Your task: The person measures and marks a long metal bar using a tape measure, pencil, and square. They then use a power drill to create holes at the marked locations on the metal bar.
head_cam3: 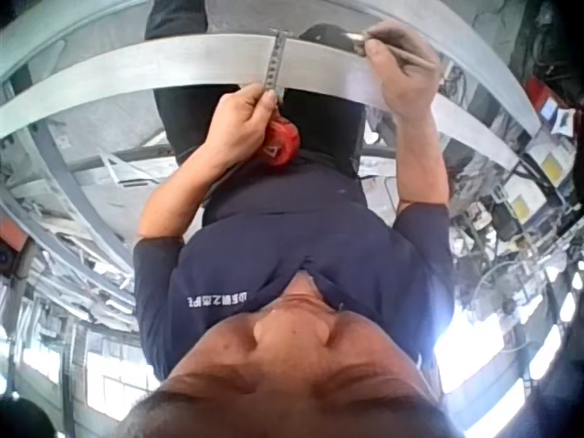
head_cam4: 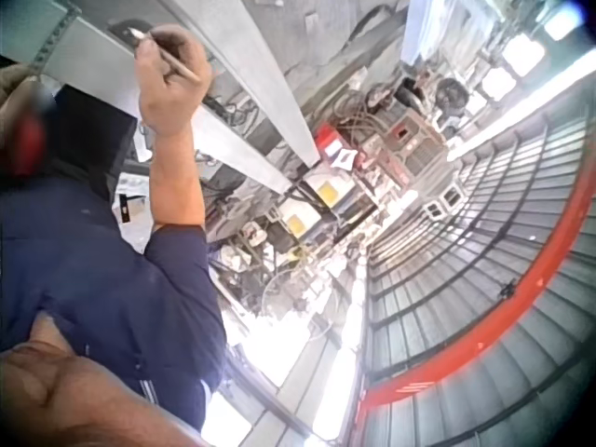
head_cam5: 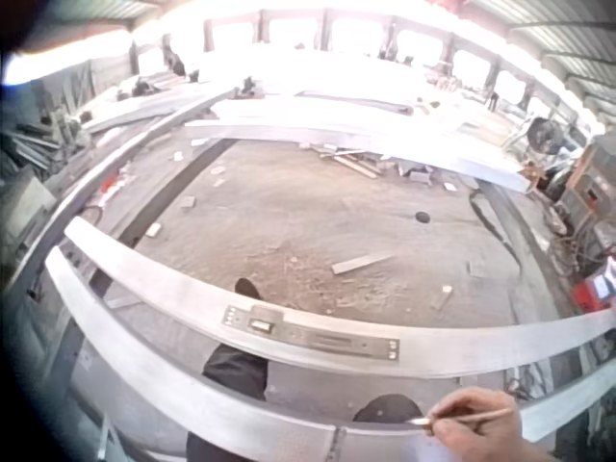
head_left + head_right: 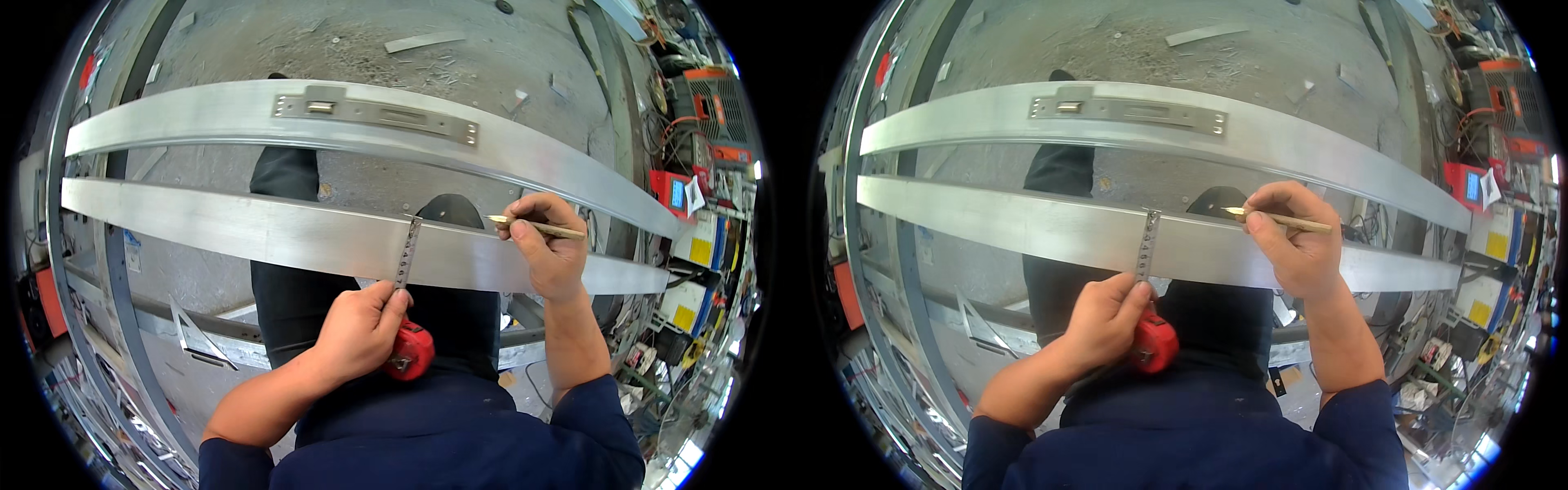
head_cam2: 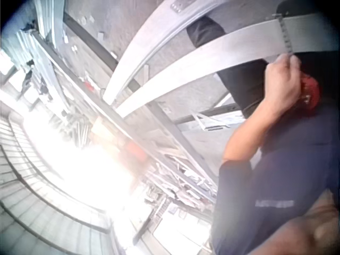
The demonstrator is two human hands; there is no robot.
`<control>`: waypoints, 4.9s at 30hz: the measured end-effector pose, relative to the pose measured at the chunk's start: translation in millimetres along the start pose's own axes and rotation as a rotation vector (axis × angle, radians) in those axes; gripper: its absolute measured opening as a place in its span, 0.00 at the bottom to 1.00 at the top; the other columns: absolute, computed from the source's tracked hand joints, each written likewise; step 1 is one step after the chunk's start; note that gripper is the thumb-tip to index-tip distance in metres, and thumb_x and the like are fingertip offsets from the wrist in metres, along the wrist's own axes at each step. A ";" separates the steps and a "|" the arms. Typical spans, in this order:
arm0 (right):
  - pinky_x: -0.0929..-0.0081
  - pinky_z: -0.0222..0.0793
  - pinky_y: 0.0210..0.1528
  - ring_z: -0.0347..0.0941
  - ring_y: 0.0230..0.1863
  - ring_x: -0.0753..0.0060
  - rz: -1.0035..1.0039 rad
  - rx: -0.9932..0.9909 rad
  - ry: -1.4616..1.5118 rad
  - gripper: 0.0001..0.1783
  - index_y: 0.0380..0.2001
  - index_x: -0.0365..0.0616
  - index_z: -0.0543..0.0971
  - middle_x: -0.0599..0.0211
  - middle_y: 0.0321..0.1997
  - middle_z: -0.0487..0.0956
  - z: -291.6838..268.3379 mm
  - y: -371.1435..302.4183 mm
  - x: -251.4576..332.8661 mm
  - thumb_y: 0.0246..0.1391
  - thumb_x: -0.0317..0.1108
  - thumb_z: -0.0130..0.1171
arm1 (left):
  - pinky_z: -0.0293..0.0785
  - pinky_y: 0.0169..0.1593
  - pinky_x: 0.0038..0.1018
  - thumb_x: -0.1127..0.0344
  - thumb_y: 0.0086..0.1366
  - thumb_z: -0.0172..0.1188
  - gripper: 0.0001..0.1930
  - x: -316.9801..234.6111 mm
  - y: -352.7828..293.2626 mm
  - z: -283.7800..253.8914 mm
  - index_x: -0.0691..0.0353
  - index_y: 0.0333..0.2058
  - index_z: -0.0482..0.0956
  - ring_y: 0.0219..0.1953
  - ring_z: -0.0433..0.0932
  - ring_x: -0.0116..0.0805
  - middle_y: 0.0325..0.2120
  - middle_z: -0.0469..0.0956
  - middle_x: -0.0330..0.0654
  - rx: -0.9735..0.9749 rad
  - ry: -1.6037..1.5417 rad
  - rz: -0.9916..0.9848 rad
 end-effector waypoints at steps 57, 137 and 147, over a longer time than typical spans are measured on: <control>0.68 0.76 0.29 0.80 0.26 0.58 -0.405 0.253 -0.455 0.09 0.27 0.44 0.82 0.64 0.25 0.81 51.3 -10.5 -2.4 0.39 0.20 0.66 | 0.74 0.31 0.50 0.67 0.72 0.54 0.11 -2.0 9.9 51.9 0.68 0.30 0.73 0.25 0.79 0.64 0.19 0.77 0.59 -0.055 0.170 0.058; 0.61 0.63 0.70 0.72 0.64 0.54 0.053 -0.828 -0.900 0.24 0.63 0.34 0.68 0.49 0.63 0.75 -255.3 -332.3 -114.2 0.67 0.28 0.59 | 0.75 0.38 0.35 0.53 0.69 0.67 0.21 233.3 -237.3 -236.8 0.71 0.39 0.78 0.32 0.80 0.39 0.31 0.82 0.50 -1.169 0.244 -0.249; 0.58 0.55 0.75 0.67 0.70 0.54 -0.378 -0.372 -0.799 0.26 0.66 0.35 0.66 0.50 0.67 0.73 -123.1 -120.8 -1.0 0.67 0.26 0.56 | 0.80 0.40 0.46 0.44 0.66 0.69 0.29 452.8 -291.1 -186.1 0.71 0.43 0.80 0.37 0.83 0.47 0.36 0.81 0.52 -1.269 -0.700 -0.756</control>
Point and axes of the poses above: each hand's wrist, its own y-axis towards the middle knuckle, its own z-axis out of the palm, x = y × z, the point moved 9 cm from there along y, towards the middle knuckle
